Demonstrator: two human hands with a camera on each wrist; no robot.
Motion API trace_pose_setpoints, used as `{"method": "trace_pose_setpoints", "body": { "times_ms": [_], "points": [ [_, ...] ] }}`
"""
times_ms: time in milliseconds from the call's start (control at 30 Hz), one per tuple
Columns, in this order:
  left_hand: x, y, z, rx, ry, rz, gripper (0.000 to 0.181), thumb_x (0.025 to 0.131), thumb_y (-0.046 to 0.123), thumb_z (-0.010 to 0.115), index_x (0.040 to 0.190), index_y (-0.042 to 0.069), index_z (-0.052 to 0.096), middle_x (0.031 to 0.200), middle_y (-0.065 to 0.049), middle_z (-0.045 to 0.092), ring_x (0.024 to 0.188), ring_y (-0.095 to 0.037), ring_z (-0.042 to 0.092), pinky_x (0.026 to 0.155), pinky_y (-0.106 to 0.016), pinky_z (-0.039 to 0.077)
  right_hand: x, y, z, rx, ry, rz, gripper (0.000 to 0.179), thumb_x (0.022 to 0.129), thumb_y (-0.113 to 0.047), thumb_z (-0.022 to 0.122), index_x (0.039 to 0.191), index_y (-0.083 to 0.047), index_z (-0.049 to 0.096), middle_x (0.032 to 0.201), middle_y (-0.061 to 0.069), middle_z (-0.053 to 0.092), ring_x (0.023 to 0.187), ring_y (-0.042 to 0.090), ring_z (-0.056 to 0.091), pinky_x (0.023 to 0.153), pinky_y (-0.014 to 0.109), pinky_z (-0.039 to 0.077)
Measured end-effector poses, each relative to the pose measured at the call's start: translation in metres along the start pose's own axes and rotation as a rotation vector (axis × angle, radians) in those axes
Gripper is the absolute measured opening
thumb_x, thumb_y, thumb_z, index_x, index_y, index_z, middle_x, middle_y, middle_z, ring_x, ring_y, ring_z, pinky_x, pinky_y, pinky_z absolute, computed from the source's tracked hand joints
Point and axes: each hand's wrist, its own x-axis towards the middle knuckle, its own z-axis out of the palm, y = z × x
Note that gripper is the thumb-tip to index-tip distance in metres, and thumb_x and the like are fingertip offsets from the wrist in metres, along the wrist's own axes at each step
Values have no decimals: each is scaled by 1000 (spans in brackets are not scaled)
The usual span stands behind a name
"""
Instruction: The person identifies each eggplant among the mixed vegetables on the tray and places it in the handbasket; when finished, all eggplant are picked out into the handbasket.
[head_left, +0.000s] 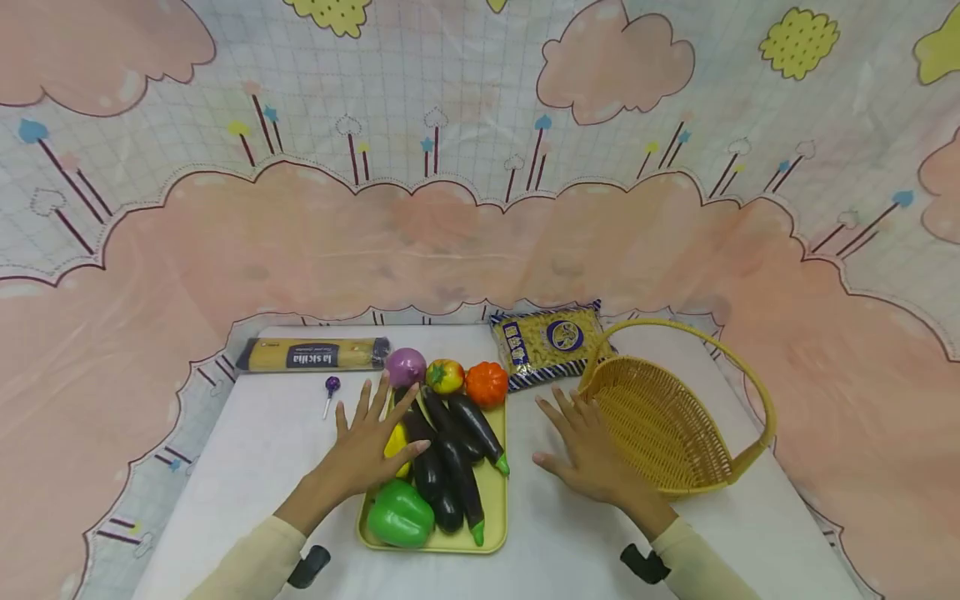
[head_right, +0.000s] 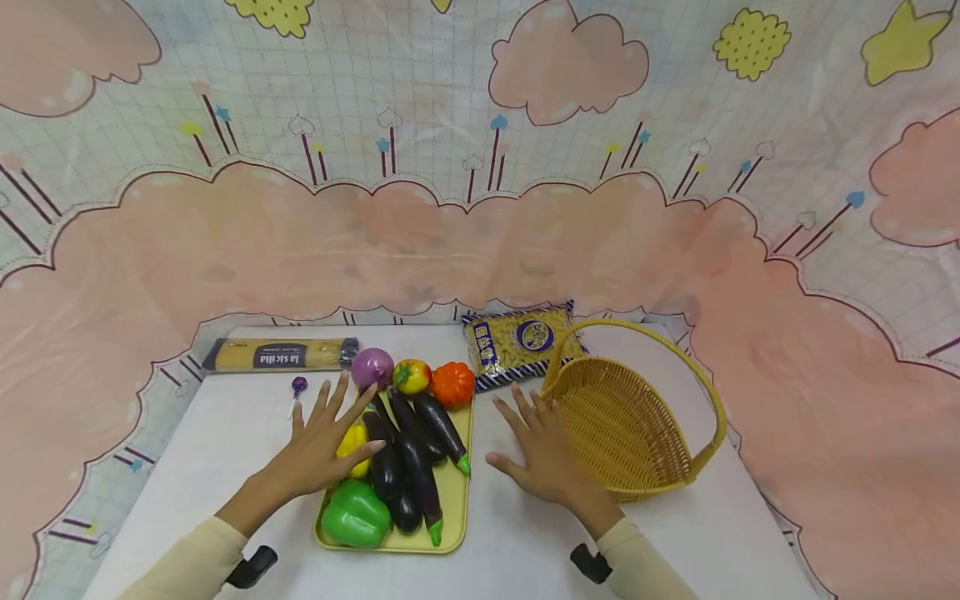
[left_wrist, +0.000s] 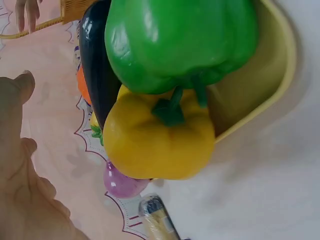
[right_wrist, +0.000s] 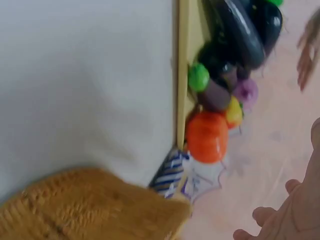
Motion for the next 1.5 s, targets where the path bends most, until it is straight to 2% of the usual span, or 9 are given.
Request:
{"method": "trace_pose_setpoints", "body": {
  "times_ms": [267,467,667,767,867,1000,1100,1300,1500],
  "points": [
    [-15,0,7,-68,-6,26,84,88,64,57,157,34,19,164,-17,2,148,-46,5,108,-75,0,-40,39,-23,44,82,56,75,92,-40,65,153,-12,31,159,22,21,141,52,19,108,72,15],
    [-34,-5,17,-102,-4,111,87,81,65,66,154,36,29,160,-23,16,144,-49,19,107,-75,15,-81,63,-18,9,80,155,75,91,-44,66,152,-13,34,156,27,24,137,56,22,107,74,13],
    [-44,-10,26,-165,-61,66,95,69,62,78,151,39,37,158,-26,21,142,-49,25,107,-72,23,-106,77,-6,-60,89,205,76,89,-46,67,150,-13,38,152,29,33,130,57,35,102,76,20],
    [-44,-10,29,-192,-61,50,90,67,57,82,146,35,46,156,-25,25,140,-49,28,106,-71,27,-113,84,1,-88,154,189,68,86,-44,71,140,-8,50,137,25,52,119,52,49,98,75,27],
    [-41,-10,30,-190,-34,61,82,68,54,83,140,30,53,154,-23,30,139,-47,29,106,-70,28,-116,90,9,-89,247,158,51,83,-37,76,120,-5,65,113,18,67,105,43,59,97,72,31],
    [-38,-8,32,-163,-24,88,76,70,52,83,137,28,57,153,-21,32,140,-45,29,108,-67,26,-117,96,17,-67,340,115,30,79,-30,81,96,-6,73,93,7,72,90,34,64,97,68,32],
    [-39,-5,34,-150,-38,96,74,73,53,80,138,28,56,155,-20,32,142,-45,26,109,-66,23,-116,99,20,-72,365,98,26,78,-29,82,90,-8,74,88,5,73,84,32,64,95,67,33],
    [-34,-3,38,-129,9,102,60,90,55,62,140,23,54,152,-20,38,141,-48,28,107,-69,25,-115,99,19,-88,365,102,25,76,-30,83,87,-10,74,85,4,72,81,29,63,91,67,35],
    [-21,-10,34,-153,-49,95,62,88,57,63,140,24,54,151,-21,38,140,-51,27,104,-71,28,-116,99,20,-98,362,112,26,76,-32,83,87,-10,74,85,3,72,80,29,62,90,64,37]
  ]
}}
